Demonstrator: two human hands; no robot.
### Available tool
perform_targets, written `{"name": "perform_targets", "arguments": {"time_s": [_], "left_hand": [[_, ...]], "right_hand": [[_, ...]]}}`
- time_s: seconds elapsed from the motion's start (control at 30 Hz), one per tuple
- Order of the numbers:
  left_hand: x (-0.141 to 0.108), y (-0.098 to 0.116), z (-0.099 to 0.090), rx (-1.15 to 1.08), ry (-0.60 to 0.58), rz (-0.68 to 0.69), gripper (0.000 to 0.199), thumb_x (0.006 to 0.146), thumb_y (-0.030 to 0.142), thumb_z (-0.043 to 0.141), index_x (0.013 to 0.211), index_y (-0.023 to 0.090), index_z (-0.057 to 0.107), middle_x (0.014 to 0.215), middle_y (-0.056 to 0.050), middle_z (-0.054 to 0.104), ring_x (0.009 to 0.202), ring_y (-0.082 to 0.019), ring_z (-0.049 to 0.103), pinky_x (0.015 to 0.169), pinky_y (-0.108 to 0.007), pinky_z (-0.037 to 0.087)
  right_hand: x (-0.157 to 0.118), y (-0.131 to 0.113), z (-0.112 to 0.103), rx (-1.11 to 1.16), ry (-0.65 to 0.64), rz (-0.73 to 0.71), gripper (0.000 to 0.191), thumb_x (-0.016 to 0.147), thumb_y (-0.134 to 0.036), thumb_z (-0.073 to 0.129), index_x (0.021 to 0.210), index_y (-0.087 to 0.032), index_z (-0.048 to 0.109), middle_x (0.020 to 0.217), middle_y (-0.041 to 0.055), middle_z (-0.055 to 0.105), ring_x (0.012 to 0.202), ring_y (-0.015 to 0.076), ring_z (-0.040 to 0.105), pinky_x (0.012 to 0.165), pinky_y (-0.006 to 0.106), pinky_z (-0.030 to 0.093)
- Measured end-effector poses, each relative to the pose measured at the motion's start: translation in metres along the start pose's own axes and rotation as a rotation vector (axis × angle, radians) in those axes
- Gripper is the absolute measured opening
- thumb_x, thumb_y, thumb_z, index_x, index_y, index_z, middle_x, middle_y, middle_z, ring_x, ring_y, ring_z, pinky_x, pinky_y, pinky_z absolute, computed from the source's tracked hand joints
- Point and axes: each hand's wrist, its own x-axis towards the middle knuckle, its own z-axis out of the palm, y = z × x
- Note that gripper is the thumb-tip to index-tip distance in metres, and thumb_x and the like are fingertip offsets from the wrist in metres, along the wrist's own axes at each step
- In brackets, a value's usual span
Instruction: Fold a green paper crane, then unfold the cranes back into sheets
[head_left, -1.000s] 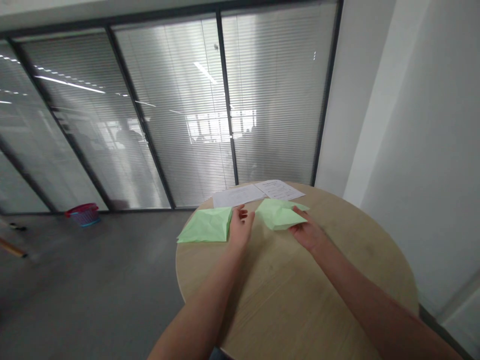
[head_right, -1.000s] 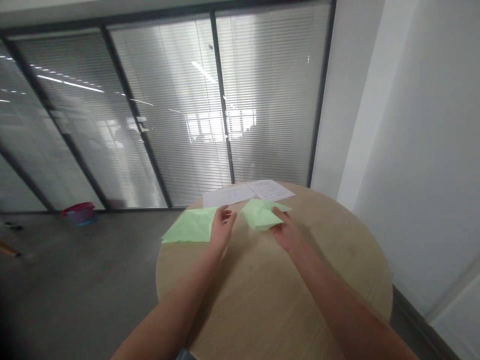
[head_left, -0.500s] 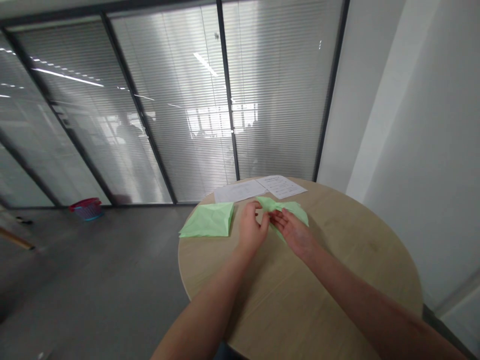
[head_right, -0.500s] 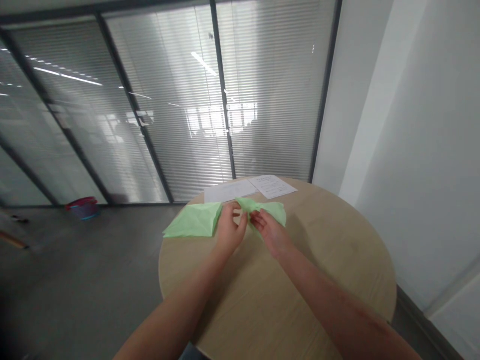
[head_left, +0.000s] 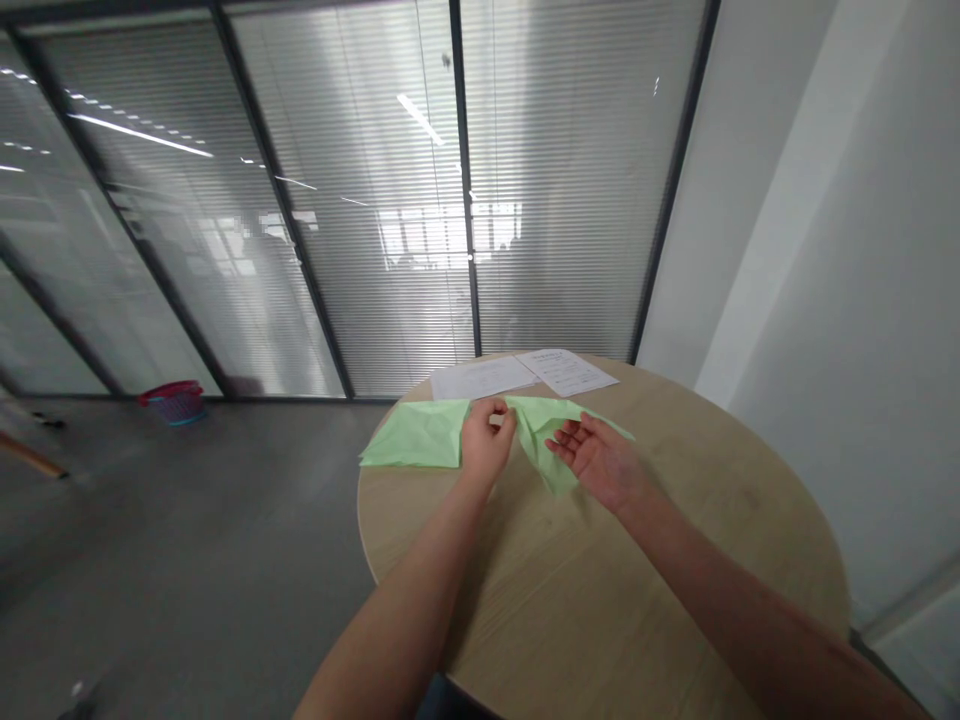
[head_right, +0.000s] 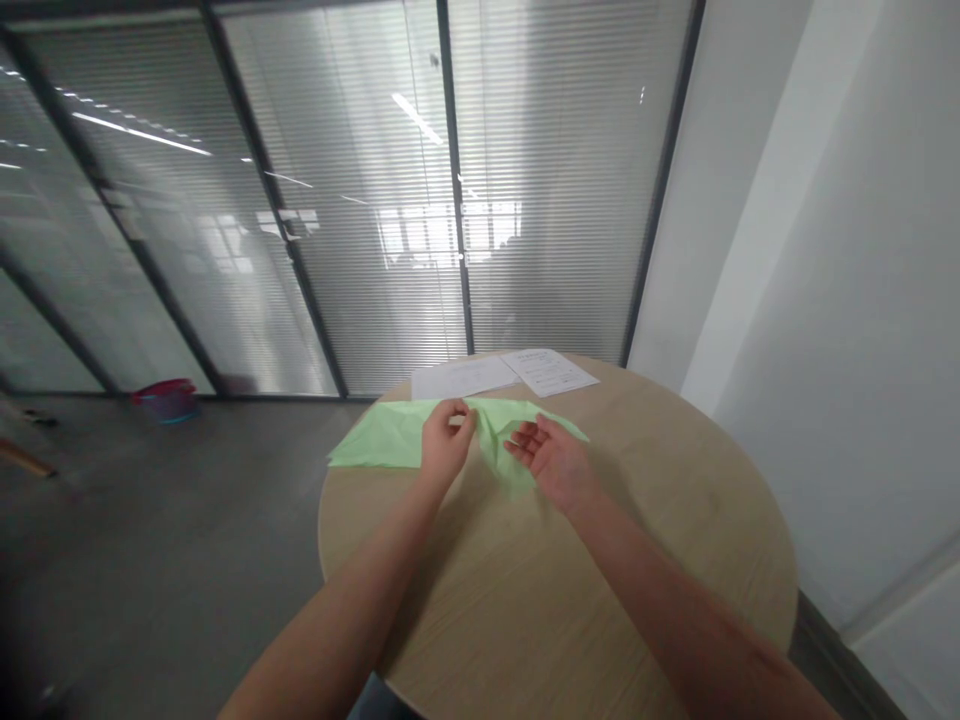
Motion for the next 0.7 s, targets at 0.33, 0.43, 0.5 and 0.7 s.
{"name": "perform_targets", "arguments": {"time_s": [0.33,0.43,0.5,0.7], "left_hand": [[0.009,-0.007,-0.001,-0.342,-0.016,-0.307,0.014,0.077,0.033,0.059,0.074,0.022,0.051,0.07,0.004,0.052,0.066,-0.013,0.054,0.063,-0.023,0.05],[0.008,-0.008,0.003,-0.373,-0.041,-0.384,0.014,0.076,0.034,0.054,0.077,0.023,0.046,0.068,0.006,0.047,0.058,-0.011,0.051,0.058,-0.023,0.05],[0.006,-0.01,0.004,-0.378,-0.061,-0.429,0.013,0.075,0.033,0.053,0.08,0.023,0.045,0.066,0.007,0.047,0.054,-0.01,0.05,0.056,-0.023,0.05],[0.001,-0.025,0.008,-0.271,-0.104,-0.442,0.019,0.073,0.026,0.055,0.091,0.021,0.057,0.062,0.006,0.055,0.049,-0.012,0.054,0.049,-0.021,0.047]], "right_hand": [[0.006,-0.021,-0.007,-0.13,-0.024,-0.089,0.02,0.076,-0.03,0.084,0.086,-0.022,0.067,0.096,0.0031,0.077,0.089,0.02,0.073,0.087,0.039,0.061],[0.012,-0.022,-0.015,-0.43,0.043,-0.327,0.038,0.07,-0.032,0.088,0.101,-0.024,0.067,0.113,0.0038,0.073,0.099,0.0208,0.07,0.09,0.038,0.058],[0.018,-0.022,-0.025,-0.669,0.166,-0.505,0.06,0.066,-0.031,0.088,0.12,-0.026,0.064,0.122,0.0065,0.069,0.105,0.0225,0.067,0.094,0.04,0.055],[0.036,-0.023,-0.059,-1.054,0.319,-0.557,0.097,0.072,-0.046,0.081,0.155,-0.025,0.038,0.145,0.0154,0.057,0.128,0.0318,0.058,0.103,0.048,0.05]]}}
